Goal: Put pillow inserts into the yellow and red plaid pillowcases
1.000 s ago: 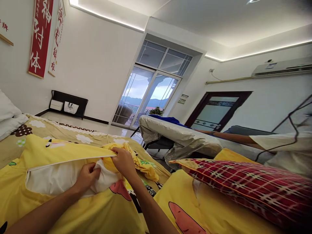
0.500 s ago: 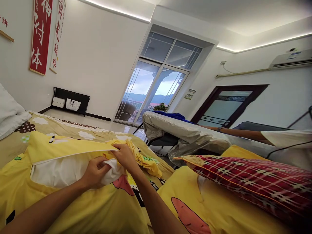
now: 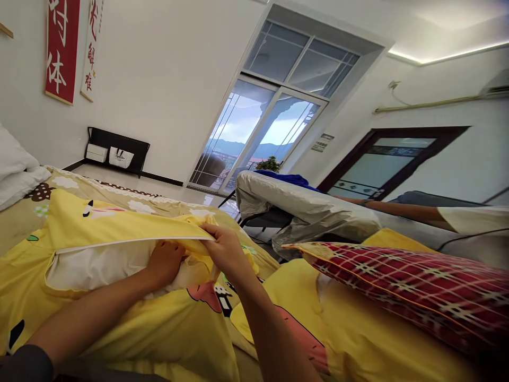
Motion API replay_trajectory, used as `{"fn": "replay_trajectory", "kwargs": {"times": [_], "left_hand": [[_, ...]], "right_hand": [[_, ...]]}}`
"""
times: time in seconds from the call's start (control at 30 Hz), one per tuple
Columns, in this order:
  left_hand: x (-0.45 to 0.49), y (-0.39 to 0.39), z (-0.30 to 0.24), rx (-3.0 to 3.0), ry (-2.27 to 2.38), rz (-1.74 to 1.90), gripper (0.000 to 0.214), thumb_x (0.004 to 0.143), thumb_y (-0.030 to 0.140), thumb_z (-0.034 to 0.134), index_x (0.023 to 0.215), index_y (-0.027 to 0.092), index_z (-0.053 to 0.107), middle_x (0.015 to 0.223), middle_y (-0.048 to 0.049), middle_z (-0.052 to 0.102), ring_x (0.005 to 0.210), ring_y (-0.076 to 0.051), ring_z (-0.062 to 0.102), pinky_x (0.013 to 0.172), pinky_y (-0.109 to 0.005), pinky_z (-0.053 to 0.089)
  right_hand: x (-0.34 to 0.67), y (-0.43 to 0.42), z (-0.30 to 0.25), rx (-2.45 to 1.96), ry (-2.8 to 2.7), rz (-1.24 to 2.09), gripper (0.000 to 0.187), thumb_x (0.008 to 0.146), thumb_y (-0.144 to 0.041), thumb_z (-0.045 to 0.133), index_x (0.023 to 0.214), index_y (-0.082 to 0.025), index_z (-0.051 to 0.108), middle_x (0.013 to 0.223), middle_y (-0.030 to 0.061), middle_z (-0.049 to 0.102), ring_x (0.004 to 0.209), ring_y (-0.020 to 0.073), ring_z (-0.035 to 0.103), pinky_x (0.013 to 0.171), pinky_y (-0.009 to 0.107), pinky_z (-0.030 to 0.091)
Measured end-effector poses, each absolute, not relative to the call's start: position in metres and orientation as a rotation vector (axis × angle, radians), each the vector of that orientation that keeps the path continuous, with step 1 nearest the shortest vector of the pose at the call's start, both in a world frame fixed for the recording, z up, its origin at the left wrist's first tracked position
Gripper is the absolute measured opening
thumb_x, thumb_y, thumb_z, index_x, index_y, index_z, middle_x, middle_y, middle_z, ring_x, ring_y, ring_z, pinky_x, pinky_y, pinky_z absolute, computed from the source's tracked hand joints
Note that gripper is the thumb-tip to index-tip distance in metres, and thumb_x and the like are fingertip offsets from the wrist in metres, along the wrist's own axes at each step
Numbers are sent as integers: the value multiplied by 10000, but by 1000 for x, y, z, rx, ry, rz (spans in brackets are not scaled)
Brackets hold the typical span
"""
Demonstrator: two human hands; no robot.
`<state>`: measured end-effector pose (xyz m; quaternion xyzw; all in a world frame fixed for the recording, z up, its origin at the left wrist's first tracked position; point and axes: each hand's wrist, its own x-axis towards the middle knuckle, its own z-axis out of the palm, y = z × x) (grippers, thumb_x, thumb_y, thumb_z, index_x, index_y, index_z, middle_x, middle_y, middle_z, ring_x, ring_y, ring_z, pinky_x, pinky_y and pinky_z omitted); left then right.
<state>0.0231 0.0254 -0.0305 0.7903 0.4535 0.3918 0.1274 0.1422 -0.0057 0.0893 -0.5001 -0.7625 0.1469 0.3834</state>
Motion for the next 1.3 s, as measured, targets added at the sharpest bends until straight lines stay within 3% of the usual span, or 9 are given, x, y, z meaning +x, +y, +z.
{"fn": "replay_trajectory", "kwargs": {"times": [0.1, 0.23, 0.4, 0.6, 0.7, 0.87, 1.0, 1.1, 1.3], "left_hand": [[11, 8, -29, 2313, 1279, 1408, 232, 900, 222, 449, 1060, 165, 608, 1134, -112, 609, 1093, -254, 512, 973, -432, 395], [-5, -27, -23, 2563, 980, 1561, 261, 880, 153, 390, 1024, 152, 608, 1058, -130, 604, 1040, -250, 539, 917, -419, 443], [11, -43, -22, 2639, 942, 1279, 390, 930, 238, 383, 1285, 109, 476, 1287, -167, 541, 1251, -256, 465, 1068, -413, 370], [37, -18, -50, 2782, 898, 938, 570, 912, 228, 418, 1438, 68, 268, 1519, -185, 280, 1431, -269, 192, 1172, -413, 213], [42, -3, -48, 2825, 803, 921, 533, 899, 160, 409, 1412, 67, 299, 1496, -193, 322, 1427, -262, 210, 1169, -411, 214], [44, 12, -31, 2746, 662, 1165, 545, 839, 269, 576, 1312, 62, 400, 1327, -217, 495, 1300, -281, 416, 1086, -405, 365], [39, 6, -44, 2652, 873, 1538, 312, 908, 321, 495, 1140, 113, 509, 1136, -171, 597, 1111, -258, 552, 956, -423, 470], [34, 0, -65, 2603, 1006, 1557, 296, 918, 384, 481, 1079, 143, 537, 1049, -127, 634, 993, -235, 599, 866, -390, 515], [42, 11, -69, 3025, 994, 1117, 388, 976, 215, 309, 1310, 80, 453, 1370, -144, 502, 1334, -223, 394, 1123, -377, 315]], "right_hand": [[148, -3, 84, -1293, -1932, 355, 252, 680, -322, 519, 693, -162, 713, 614, 20, 614, 641, 160, 522, 554, 228, 374], [147, -1, 82, -1279, -1942, 355, 251, 679, -335, 516, 668, -168, 702, 577, 15, 576, 614, 154, 490, 526, 225, 350], [133, -2, 85, -1210, -1966, 340, 241, 687, -311, 494, 653, -158, 677, 604, 15, 586, 638, 147, 495, 560, 220, 353], [137, -10, 92, -1296, -1992, 269, 210, 675, -276, 482, 612, -162, 647, 578, 2, 570, 616, 140, 491, 555, 223, 348], [144, -11, 93, -1322, -1980, 270, 221, 680, -301, 477, 600, -161, 627, 582, 3, 568, 613, 141, 488, 547, 226, 344], [151, -7, 90, -1341, -1967, 246, 225, 664, -309, 458, 584, -165, 612, 597, 12, 583, 632, 154, 502, 577, 241, 349], [156, -3, 88, -1338, -1948, 261, 238, 662, -308, 463, 623, -168, 652, 636, 28, 617, 658, 172, 528, 600, 256, 373], [154, -2, 86, -1317, -1943, 295, 240, 670, -323, 479, 633, -173, 664, 619, 27, 597, 654, 174, 518, 592, 260, 370], [127, -5, 87, -1167, -1912, 482, 205, 662, -347, 536, 559, -181, 597, 561, -13, 527, 596, 133, 445, 557, 238, 329]]}}
